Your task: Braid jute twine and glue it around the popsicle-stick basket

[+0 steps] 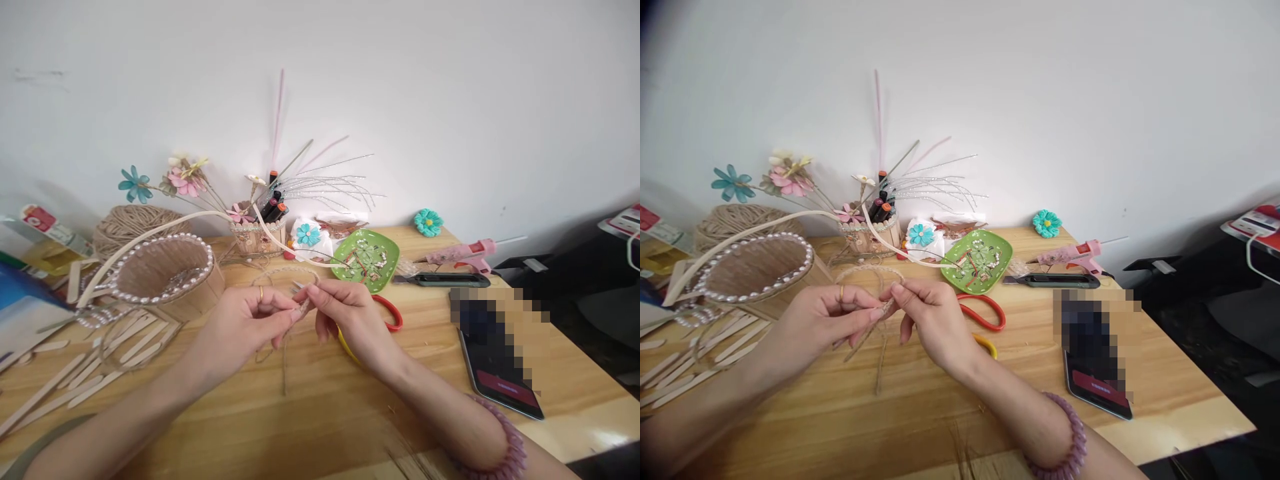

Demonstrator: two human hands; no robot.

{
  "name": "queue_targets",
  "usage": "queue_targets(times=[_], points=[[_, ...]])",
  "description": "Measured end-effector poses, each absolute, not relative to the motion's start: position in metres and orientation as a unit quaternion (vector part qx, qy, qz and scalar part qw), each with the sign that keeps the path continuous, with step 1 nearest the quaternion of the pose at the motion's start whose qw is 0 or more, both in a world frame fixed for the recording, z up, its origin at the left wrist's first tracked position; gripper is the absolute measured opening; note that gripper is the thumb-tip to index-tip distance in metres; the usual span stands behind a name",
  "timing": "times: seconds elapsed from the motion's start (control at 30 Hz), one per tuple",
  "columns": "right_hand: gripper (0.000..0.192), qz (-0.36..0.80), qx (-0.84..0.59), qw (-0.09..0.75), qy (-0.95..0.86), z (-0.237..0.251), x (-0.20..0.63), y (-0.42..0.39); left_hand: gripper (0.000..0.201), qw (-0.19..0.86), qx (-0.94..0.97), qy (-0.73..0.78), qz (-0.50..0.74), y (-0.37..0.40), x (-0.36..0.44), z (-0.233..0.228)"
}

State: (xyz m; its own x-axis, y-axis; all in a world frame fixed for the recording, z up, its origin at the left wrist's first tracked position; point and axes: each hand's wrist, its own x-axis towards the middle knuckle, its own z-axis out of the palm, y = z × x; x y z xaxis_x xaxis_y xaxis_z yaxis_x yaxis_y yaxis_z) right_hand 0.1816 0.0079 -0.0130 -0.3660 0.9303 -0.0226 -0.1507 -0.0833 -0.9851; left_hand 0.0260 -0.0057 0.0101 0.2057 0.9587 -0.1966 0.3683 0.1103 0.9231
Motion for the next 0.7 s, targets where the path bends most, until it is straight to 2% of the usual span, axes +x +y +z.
queue_targets(times=[0.17,0.27,0.43,0.6,0.7], points=[[0.029,0.764,-0.324,0.343,-0.44,-0.0124,0.1835,0.011,0.019,0.465,0.585,0.586,0.315,-0.0044,0.0241,0.0067],[0.031,0.792,-0.302,0.313,-0.427,-0.0121,0.1848,0.013,0.018,0.473,0.567,0.594,0.32,-0.0023,0.0222,0.0046],[0.023,0.753,-0.329,0.324,-0.469,-0.0126,0.1865,0.0156,0.018,0.472,0.578,0.584,0.319,0.0013,0.0193,0.0039],[0.027,0.661,-0.363,0.342,-0.561,-0.0141,0.1847,0.0156,0.014,0.481,0.57,0.583,0.322,0.0006,0.0197,0.0052],[0.028,0.594,-0.374,0.368,-0.61,-0.0155,0.1843,0.0141,0.016,0.524,0.55,0.567,0.318,0.0001,0.0203,0.0031]])
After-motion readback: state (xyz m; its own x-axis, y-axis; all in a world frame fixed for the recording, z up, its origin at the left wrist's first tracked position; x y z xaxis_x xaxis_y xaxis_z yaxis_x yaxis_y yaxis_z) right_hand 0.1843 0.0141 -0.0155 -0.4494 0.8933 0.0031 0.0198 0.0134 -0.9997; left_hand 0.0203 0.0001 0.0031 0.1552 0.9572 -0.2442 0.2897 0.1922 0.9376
